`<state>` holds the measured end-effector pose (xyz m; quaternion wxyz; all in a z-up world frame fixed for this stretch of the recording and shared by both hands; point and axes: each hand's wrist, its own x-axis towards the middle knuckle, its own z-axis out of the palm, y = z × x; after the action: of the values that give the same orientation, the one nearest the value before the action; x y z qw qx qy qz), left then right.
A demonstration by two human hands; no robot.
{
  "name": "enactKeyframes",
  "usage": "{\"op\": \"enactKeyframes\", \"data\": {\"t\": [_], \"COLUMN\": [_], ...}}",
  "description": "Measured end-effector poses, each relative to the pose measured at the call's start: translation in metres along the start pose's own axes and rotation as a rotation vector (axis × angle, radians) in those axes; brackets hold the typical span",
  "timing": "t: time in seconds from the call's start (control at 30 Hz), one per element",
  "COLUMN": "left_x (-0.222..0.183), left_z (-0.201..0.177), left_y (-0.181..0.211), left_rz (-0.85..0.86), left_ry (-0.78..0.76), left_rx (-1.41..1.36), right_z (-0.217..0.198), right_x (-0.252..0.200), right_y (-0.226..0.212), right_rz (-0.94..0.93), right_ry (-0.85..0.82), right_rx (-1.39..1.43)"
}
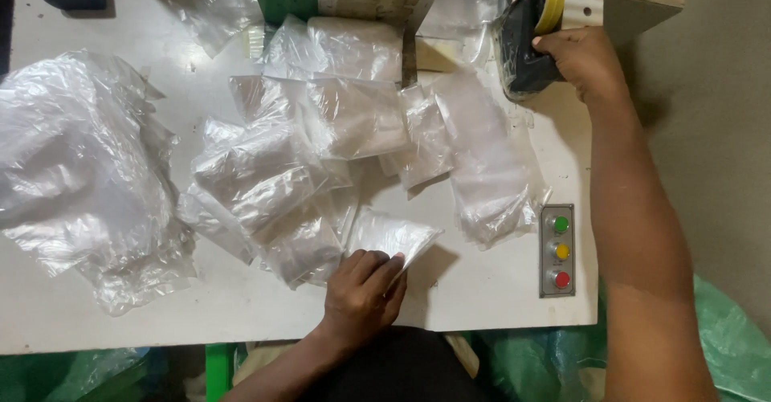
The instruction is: A person is manually folding and packing plastic bags into a larger container at a factory workstation.
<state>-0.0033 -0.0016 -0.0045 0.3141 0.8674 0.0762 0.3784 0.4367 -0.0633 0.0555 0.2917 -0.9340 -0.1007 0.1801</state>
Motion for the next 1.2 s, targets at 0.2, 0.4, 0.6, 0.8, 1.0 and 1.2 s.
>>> {"op": "enactKeyframes", "data": {"t": [0.2, 0.4, 0.6, 0.8, 1.0, 1.2], "left_x": [0.001, -0.001, -0.002, -0.003, -0.008, 0.006], "left_z": [-0.004, -0.001, 0.005, 0.013, 0.048, 0.029], "left_y": [-0.002, -0.007, -0.008, -0.005, -0.017, -0.012], "left_rz": [-0.030, -0.053, -0.059, -0.029, 0.122, -0.281], "left_ry": [0.024, 0.071, 0.106, 0.077, 0.050, -0.044], "left_rx": [-0.048, -0.049, -0.034, 0.026, 0.287, -0.244], "right_z": [0.012, -0.022, -0.012, 0.015, 0.063, 0.104], "right_x": [0.031, -0.031, -0.072, -0.082, -0.203, -0.263], "right_y": [0.016, -0.013, 0.020, 0.065, 0.053, 0.047], "right_rz": [0.084, -0.025, -0.009, -0.044, -0.064, 0.027], "right_ry": [0.020, 0.152, 0.132, 0.212, -0.411, -0.489], "right_rx": [0.327, 0.133, 0.075, -0.040, 0.478, 0.426]}}
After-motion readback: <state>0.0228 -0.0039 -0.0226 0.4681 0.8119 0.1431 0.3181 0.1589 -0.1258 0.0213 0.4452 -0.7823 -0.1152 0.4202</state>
